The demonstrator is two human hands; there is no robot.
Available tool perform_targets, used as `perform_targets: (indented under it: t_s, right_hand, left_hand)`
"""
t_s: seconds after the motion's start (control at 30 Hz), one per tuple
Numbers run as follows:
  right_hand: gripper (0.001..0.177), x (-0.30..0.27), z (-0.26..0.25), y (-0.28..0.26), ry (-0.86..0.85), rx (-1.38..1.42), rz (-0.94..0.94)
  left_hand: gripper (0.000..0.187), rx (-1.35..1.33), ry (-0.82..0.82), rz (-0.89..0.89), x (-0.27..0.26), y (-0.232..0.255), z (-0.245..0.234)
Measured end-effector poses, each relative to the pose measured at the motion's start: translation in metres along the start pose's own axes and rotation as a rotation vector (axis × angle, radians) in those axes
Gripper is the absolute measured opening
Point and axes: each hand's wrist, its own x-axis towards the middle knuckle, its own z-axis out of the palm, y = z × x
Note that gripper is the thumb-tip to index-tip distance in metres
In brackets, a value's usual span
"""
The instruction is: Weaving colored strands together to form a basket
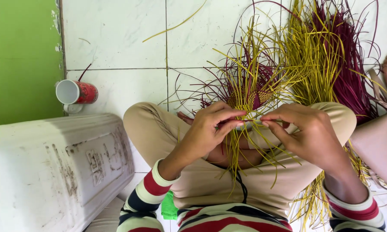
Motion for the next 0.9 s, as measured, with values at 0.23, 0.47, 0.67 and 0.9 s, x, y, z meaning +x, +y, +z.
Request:
perform_targets:
  t_s: [0.23, 0.47, 0.67, 0.9]
  right_hand:
    - [0.01, 0.001, 0.006, 0.009, 0.016, -0.174, 0.024]
    - [0.01, 0.005, 0.013, 0.013, -0.049, -0.078, 0.026]
    - [0.012, 0.002, 0.01, 0.011, -0.068, 0.028, 0.032]
    - [0.012, 0.011, -0.014, -0.009, 0.005, -0.037, -0.017]
  left_hand:
    - [0.022, 0.008, -0.072, -0.021, 0.003, -0.004, -0.005]
    - [0.044, -0.211, -0.141, -0.09, 0.009, -0.001, -0.01]
    - [0.016, -0.069, -0.08, 0.058, 0.012, -0.01, -0.004]
    - [0.019, -0.128, -0.131, 0.074, 0.03, 0.021, -0.021]
